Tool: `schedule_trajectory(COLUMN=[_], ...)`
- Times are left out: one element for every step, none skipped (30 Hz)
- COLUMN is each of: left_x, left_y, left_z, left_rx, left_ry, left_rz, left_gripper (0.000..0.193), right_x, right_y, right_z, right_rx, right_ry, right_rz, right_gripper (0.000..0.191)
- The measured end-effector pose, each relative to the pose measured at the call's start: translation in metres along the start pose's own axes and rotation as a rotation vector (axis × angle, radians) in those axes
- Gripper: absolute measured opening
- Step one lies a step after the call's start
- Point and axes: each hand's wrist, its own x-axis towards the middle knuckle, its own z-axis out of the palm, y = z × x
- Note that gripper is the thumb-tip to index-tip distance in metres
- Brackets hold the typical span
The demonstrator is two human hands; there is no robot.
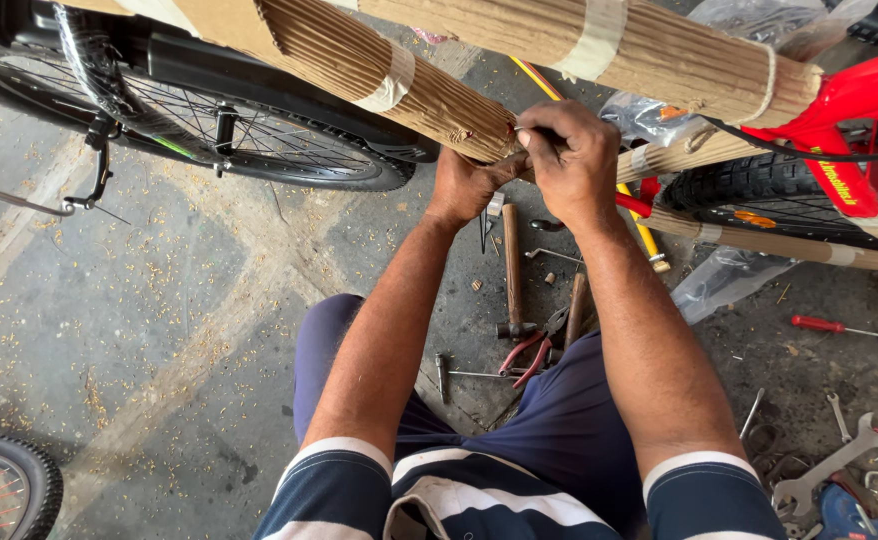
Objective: The person sits on the floor of a bicycle workshop working on a new bicycle whose frame is wrapped in corrugated cardboard. They turn and position the bike, thread a brake cable along the frame, reach into a container of parts, and use a hammer to tap a fitting on the frame.
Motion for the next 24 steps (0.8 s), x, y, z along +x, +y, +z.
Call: schedule_trajectory(left_x=[0.0,0.0,0.0,0.0,0.0,0.0,0.0,0.0,0.0,0.0,0.001,0.001,0.001,0.001,0.001,0.001,0.001,0.001,0.0,0.0,0.0,0.0,0.0,0.0], left_y=[0.0,-0.001,-0.001,-0.001,-0.002,-0.002,-0.003,-0.003,-0.003,-0.004,-0.004,-0.004,-0.004,-0.004,-0.003,-0.003,-0.004,-0.003,-0.003,-0.003,-0.003,-0.003,-0.003,-0.003], left_z=[0.0,0.0,0.0,0.0,0.0,0.0,0.0,0.0,-0.001,-0.001,-0.001,-0.001,-0.001,-0.001,0.0,0.0,0.0,0.0,0.0,0.0,0.0,-0.001,-0.001,-0.001], left_rx=[0.02,0.039,0.059,0.057,0.055,0.053,0.086,0.118,0.15,0.183,0.218,0.252,0.227,0.203,0.18,0.137,0.094,0.051,0.081,0.111,0.141,0.165,0.189,0.212], left_ry=[0.006,0.012,0.017,0.018,0.021,0.021,0.029,0.039,0.049,0.051,0.053,0.054,0.051,0.047,0.043,0.038,0.033,0.028,0.03,0.033,0.035,0.041,0.047,0.052], left_rz=[0.007,0.013,0.02,0.012,0.002,-0.006,-0.005,-0.003,-0.003,0.033,0.069,0.105,0.07,0.035,0.0,-0.01,-0.018,-0.025,-0.018,-0.01,-0.002,0.003,0.009,0.013], left_gripper=[0.048,0.048,0.048,0.048,0.047,0.047,0.049,0.05,0.052,0.052,0.052,0.052,0.051,0.051,0.05,0.05,0.05,0.049,0.049,0.049,0.049,0.05,0.051,0.052], right_x=[0.0,-0.001,-0.001,-0.002,-0.002,-0.001,-0.001,0.0,0.0,0.0,0.001,0.001,0.001,0.001,0.001,0.001,0.001,0.001,0.001,0.001,0.001,0.001,0.002,0.002], right_y=[0.0,0.0,0.0,0.0,0.0,0.001,0.001,0.002,0.002,0.002,0.002,0.003,0.002,0.002,0.002,0.001,0.001,0.0,0.0,-0.001,-0.001,-0.002,-0.002,-0.001], right_z=[0.001,0.001,0.002,0.002,0.003,0.003,0.004,0.004,0.005,0.005,0.005,0.004,0.003,0.002,0.0,-0.001,-0.003,-0.004,-0.005,-0.005,-0.005,-0.005,-0.005,-0.005], right_rx=[0.012,0.037,0.063,0.089,0.063,0.038,0.012,-0.089,-0.189,-0.291,-0.292,-0.293,-0.294,-0.262,-0.23,-0.198,-0.184,-0.169,-0.153,-0.156,-0.16,-0.163,-0.162,-0.161], right_ry=[0.006,0.004,0.003,0.002,-0.004,-0.009,-0.013,-0.016,-0.019,-0.022,-0.023,-0.024,-0.026,-0.031,-0.036,-0.041,-0.048,-0.053,-0.06,-0.062,-0.063,-0.063,-0.065,-0.066], right_rz=[0.01,0.025,0.039,0.053,0.048,0.041,0.034,-0.031,-0.096,-0.16,-0.174,-0.187,-0.2,-0.199,-0.197,-0.195,-0.176,-0.159,-0.14,-0.131,-0.121,-0.111,-0.111,-0.109], right_gripper=[0.015,0.016,0.017,0.018,0.018,0.018,0.018,0.017,0.015,0.014,0.013,0.012,0.012,0.012,0.012,0.012,0.013,0.013,0.014,0.013,0.013,0.012,0.011,0.01])
